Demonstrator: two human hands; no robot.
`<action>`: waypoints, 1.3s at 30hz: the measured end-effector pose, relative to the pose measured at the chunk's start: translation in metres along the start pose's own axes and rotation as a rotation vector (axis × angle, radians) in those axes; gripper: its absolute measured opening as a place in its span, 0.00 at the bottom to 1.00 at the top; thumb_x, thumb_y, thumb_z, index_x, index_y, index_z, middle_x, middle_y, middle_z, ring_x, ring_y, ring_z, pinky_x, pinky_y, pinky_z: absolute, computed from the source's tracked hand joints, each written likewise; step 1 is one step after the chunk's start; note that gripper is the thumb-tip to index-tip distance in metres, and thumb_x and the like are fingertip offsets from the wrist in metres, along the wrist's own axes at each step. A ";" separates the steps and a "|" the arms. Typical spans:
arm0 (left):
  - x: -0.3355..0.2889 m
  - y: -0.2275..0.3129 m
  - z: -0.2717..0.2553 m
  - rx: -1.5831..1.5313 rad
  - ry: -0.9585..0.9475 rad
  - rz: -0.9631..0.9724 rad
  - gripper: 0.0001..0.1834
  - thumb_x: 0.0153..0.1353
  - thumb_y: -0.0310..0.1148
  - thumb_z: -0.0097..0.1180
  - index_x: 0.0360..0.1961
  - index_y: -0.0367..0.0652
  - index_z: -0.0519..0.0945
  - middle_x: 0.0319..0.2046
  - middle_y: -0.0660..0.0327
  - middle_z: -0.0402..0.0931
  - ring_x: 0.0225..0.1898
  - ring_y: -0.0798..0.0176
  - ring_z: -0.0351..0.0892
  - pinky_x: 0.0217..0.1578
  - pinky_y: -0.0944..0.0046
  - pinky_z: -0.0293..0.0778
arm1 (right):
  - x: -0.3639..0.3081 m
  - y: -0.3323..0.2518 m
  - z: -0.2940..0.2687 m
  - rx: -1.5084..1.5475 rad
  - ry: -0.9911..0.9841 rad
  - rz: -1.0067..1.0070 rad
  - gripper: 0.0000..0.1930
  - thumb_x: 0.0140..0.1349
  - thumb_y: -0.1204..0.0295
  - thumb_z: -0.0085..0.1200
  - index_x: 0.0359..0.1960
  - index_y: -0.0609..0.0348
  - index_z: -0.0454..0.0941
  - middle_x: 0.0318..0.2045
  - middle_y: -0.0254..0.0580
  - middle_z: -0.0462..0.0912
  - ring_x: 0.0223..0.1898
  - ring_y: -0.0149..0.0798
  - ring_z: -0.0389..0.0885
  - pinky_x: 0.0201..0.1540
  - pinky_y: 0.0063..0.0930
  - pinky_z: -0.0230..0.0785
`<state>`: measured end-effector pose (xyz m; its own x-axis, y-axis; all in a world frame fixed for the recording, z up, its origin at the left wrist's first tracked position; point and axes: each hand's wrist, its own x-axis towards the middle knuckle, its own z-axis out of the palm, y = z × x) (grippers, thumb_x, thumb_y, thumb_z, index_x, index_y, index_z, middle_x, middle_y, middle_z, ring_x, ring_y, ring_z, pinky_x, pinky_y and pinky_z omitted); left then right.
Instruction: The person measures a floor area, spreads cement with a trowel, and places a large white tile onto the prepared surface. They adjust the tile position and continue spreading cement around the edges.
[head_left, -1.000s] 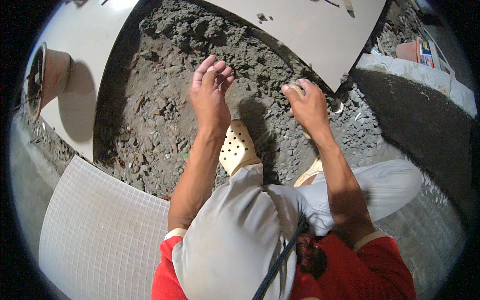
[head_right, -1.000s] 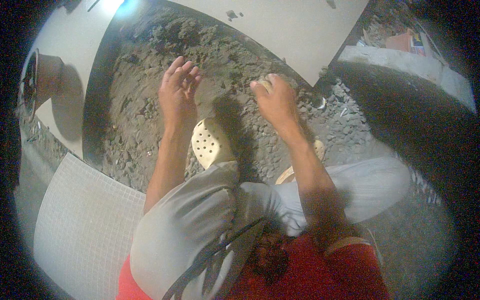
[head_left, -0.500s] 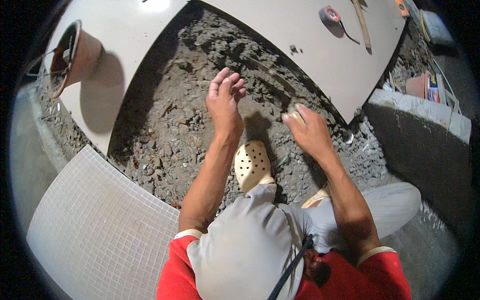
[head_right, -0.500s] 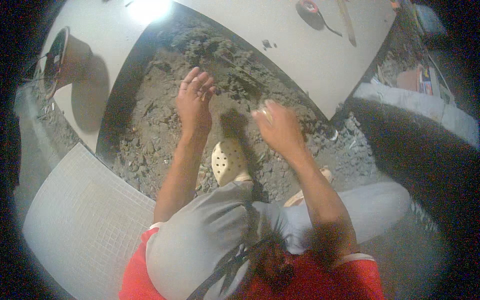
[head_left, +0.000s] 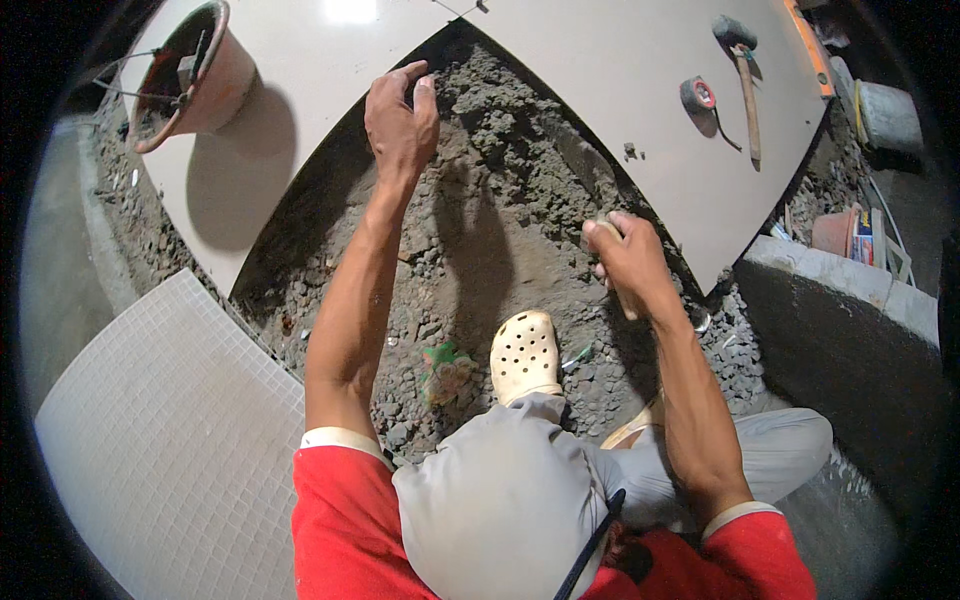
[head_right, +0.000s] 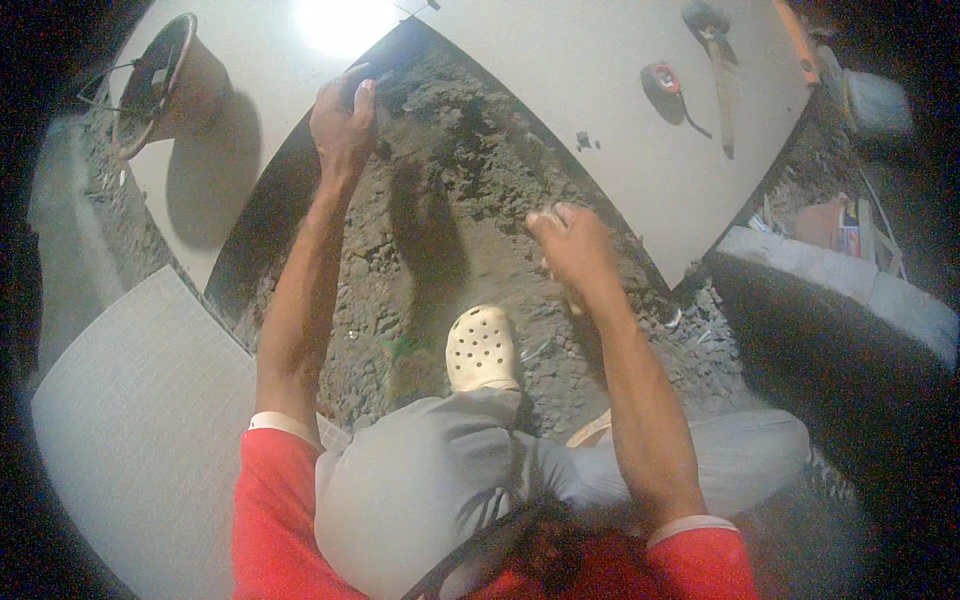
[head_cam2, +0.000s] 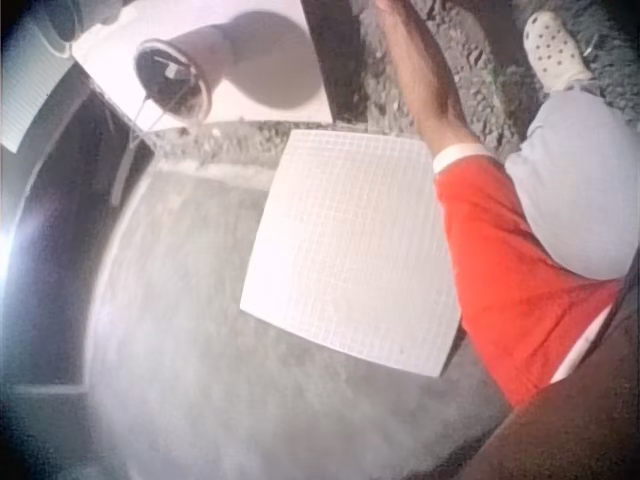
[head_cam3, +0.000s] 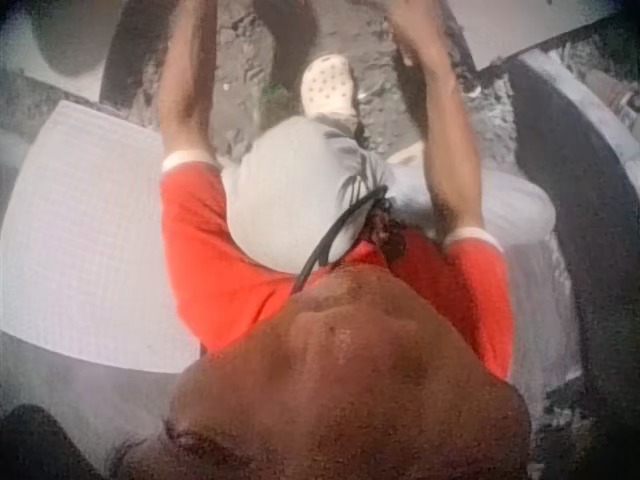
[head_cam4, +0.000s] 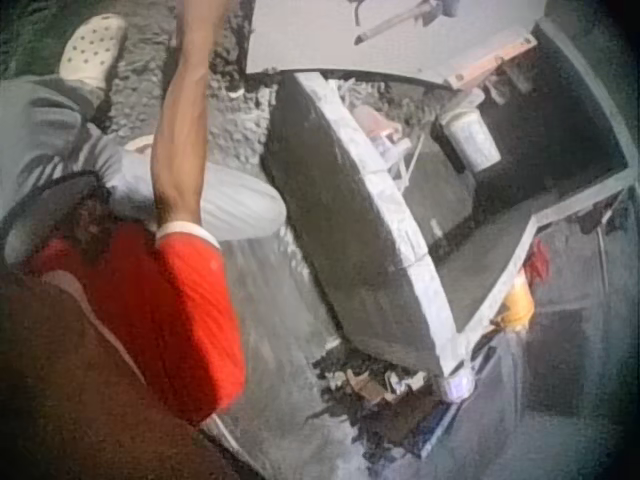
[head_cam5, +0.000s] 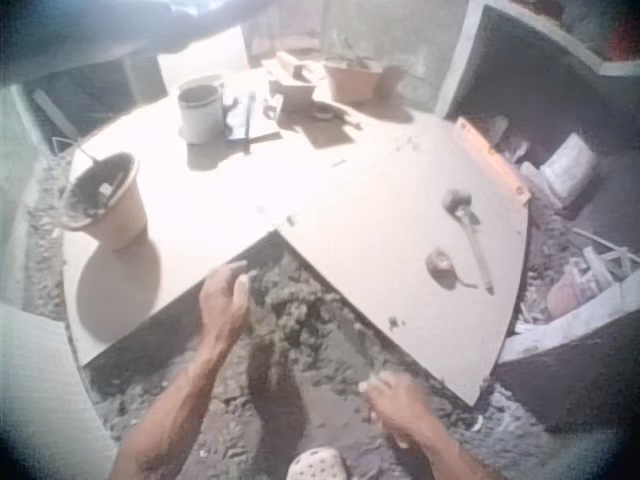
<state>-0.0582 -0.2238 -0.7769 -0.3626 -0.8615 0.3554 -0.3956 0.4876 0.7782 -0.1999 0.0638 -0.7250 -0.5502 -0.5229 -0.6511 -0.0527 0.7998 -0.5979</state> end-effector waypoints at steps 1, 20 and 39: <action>0.005 -0.003 0.005 0.038 0.023 0.069 0.15 0.64 0.35 0.56 0.48 0.40 0.85 0.45 0.49 0.82 0.49 0.49 0.79 0.55 0.51 0.72 | -0.005 0.001 -0.002 -0.125 0.048 -0.083 0.28 0.62 0.54 0.58 0.43 0.76 0.80 0.30 0.57 0.85 0.27 0.50 0.84 0.36 0.42 0.77; 0.037 -0.080 0.015 0.353 -0.031 0.278 0.24 0.68 0.38 0.56 0.62 0.41 0.76 0.59 0.45 0.74 0.63 0.44 0.72 0.64 0.49 0.70 | -0.015 0.029 -0.008 0.080 0.257 0.020 0.33 0.63 0.55 0.62 0.55 0.79 0.75 0.32 0.51 0.85 0.21 0.33 0.81 0.28 0.31 0.75; 0.080 -0.107 0.003 0.217 -0.308 0.142 0.20 0.66 0.35 0.57 0.59 0.51 0.78 0.50 0.54 0.80 0.51 0.47 0.79 0.50 0.49 0.77 | 0.004 -0.020 0.011 -0.348 0.181 -0.356 0.23 0.63 0.58 0.59 0.42 0.72 0.81 0.35 0.68 0.82 0.40 0.66 0.82 0.44 0.51 0.73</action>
<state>-0.0476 -0.3439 -0.8334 -0.6491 -0.7170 0.2540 -0.4804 0.6454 0.5939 -0.1922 0.0426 -0.7203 -0.5810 -0.7455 -0.3265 -0.5194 0.6485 -0.5566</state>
